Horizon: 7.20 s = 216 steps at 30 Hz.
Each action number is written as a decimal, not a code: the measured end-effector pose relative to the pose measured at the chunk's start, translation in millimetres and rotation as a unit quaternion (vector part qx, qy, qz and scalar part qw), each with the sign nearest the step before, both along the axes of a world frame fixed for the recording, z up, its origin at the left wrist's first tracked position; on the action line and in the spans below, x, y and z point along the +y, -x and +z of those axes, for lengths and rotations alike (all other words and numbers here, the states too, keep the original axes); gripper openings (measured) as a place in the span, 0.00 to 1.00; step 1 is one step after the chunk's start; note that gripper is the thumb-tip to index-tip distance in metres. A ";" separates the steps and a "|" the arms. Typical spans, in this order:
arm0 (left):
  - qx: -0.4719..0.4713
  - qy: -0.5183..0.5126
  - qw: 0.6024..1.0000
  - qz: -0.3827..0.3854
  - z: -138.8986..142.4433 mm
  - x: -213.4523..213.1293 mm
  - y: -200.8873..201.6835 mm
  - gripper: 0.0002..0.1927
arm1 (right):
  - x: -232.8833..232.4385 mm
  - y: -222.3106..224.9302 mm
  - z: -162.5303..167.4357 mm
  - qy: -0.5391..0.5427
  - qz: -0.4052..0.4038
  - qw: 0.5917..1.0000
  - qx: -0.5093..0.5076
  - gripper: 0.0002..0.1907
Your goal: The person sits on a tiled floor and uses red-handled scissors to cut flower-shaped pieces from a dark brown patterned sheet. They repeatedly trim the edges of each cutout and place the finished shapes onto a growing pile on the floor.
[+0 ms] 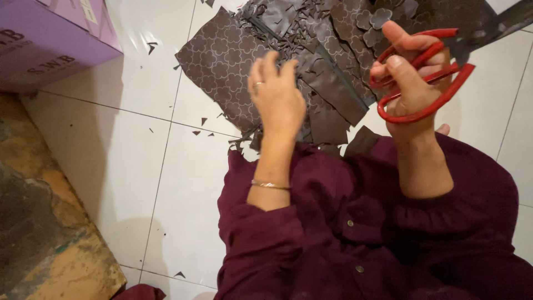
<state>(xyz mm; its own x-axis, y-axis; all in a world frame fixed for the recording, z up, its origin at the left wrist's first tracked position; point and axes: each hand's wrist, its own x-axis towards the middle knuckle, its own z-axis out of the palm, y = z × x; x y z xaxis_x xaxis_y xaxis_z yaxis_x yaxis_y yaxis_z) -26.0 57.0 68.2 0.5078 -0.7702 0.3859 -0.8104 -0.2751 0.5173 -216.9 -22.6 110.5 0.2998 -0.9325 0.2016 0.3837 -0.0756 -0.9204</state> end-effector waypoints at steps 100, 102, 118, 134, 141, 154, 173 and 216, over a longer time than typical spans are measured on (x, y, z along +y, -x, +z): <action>0.211 -0.244 0.900 0.293 -70.1 -23.8 -65.7 0.41 | -18.8 -4.3 -16.3 -0.165 0.031 0.983 -0.071 0.09; 0.254 -0.231 0.890 0.299 -68.4 -23.6 -65.6 0.36 | -18.0 -5.4 -15.4 -0.164 0.036 0.984 -0.055 0.09; 0.263 0.153 0.950 -0.075 22.6 9.6 -27.7 0.07 | -19.2 -17.1 -29.4 -0.131 0.000 0.989 0.064 0.15; 0.502 -0.041 0.759 -0.412 60.2 64.8 -37.2 0.45 | -20.4 -4.7 -17.6 -0.061 0.021 0.998 0.025 0.13; 0.519 -0.055 0.704 -0.482 55.2 63.5 -44.5 0.52 | 7.0 -14.7 -0.3 0.117 0.075 0.973 0.185 0.07; 0.232 -0.166 0.958 -0.014 31.6 49.4 -47.5 0.40 | 14.3 -30.2 2.3 0.089 0.081 0.963 0.240 0.10; 0.693 0.458 0.555 -0.025 -2.6 24.4 -65.5 0.26 | 7.7 -13.0 -18.7 0.010 0.393 0.846 0.360 0.25; 0.611 0.054 0.718 -0.329 19.7 39.9 -39.3 0.25 | -3.0 39.8 69.3 0.108 0.080 0.969 0.209 0.09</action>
